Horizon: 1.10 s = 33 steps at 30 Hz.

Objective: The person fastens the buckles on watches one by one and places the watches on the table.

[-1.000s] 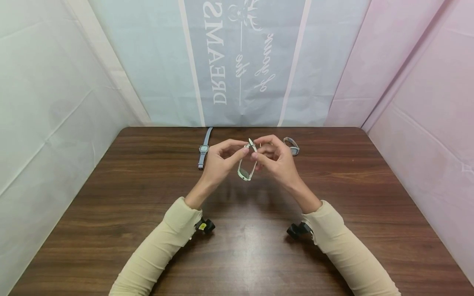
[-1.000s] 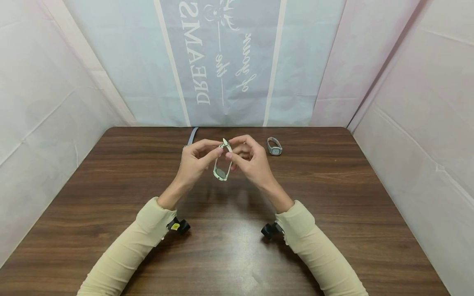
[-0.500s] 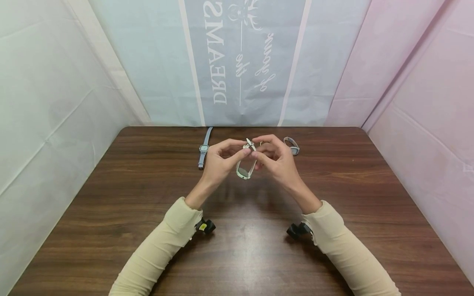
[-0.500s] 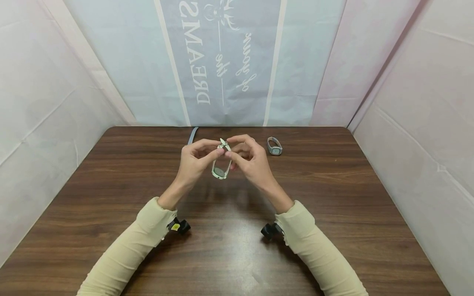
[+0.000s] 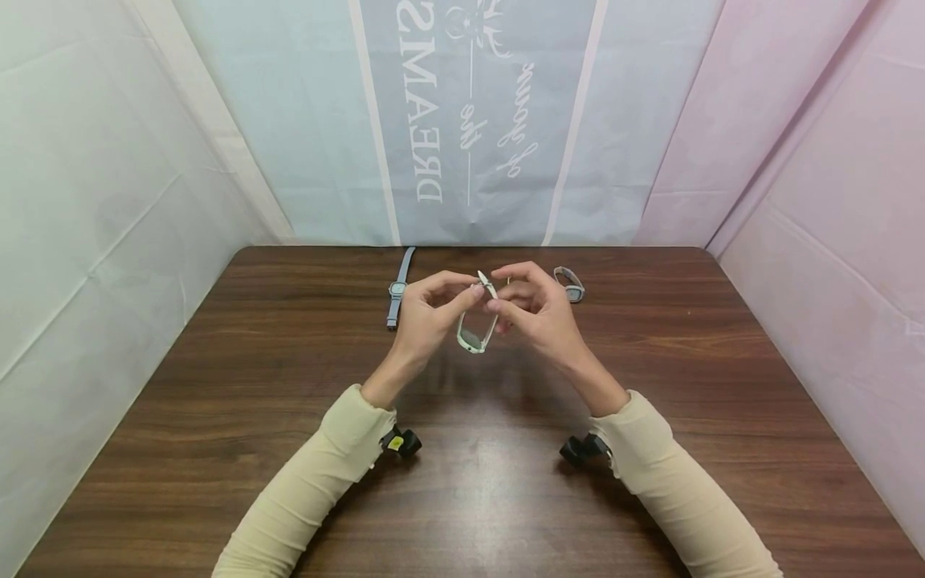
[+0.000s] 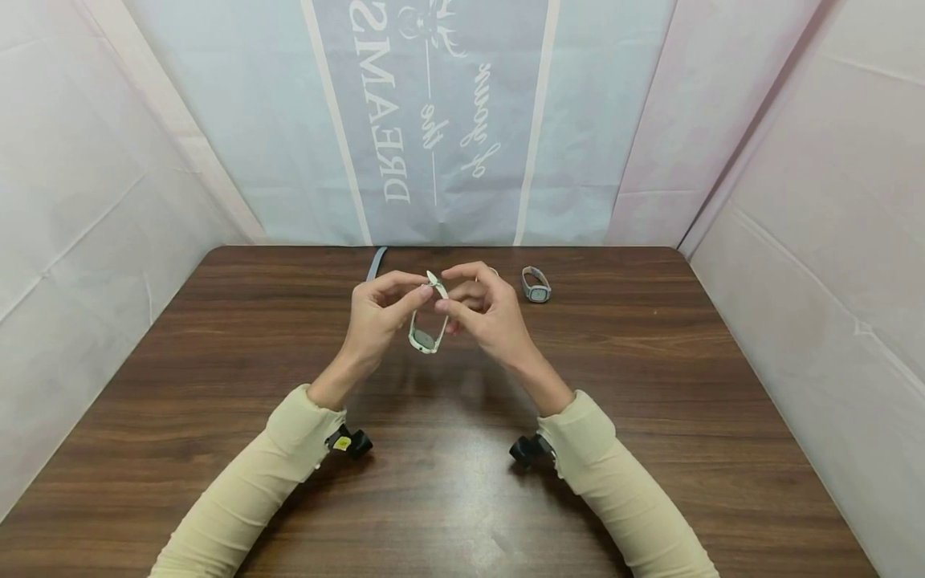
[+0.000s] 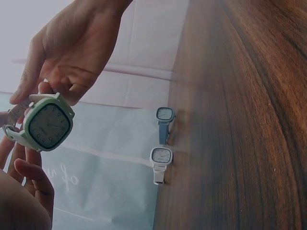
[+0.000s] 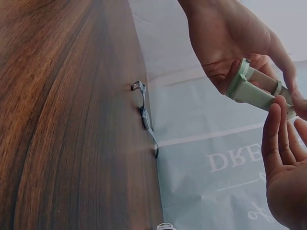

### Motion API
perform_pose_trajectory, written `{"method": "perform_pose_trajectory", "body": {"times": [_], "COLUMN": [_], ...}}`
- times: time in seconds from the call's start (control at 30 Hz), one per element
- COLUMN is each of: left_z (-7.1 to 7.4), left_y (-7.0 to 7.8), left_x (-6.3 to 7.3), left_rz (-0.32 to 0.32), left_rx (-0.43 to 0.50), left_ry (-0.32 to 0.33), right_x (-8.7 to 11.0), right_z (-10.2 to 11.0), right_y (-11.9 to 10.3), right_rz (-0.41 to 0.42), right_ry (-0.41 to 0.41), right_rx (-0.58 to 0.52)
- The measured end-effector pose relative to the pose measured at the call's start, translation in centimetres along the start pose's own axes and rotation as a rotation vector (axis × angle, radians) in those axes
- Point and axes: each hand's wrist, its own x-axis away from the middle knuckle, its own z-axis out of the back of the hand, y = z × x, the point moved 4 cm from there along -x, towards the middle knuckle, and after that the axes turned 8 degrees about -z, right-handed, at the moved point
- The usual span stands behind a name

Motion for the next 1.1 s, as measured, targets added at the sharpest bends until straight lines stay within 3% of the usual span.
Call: {"method": "perform_pose_trajectory", "body": {"times": [0.4,1.1], "left_z": [0.26,-0.06], "left_y": [-0.15,-0.21], "left_x": [0.18,-0.03], "left_rz": [0.061,0.042], "left_rx": [0.005,-0.015], "left_ry": [-0.001,0.0], "right_x": [-0.01,-0.1], "right_z": [0.41,0.31], "right_y": [-0.01,-0.1], "right_rz": [0.093,0.037], "right_ry": [0.061,0.134], "right_rx": [0.121,0.11]}}
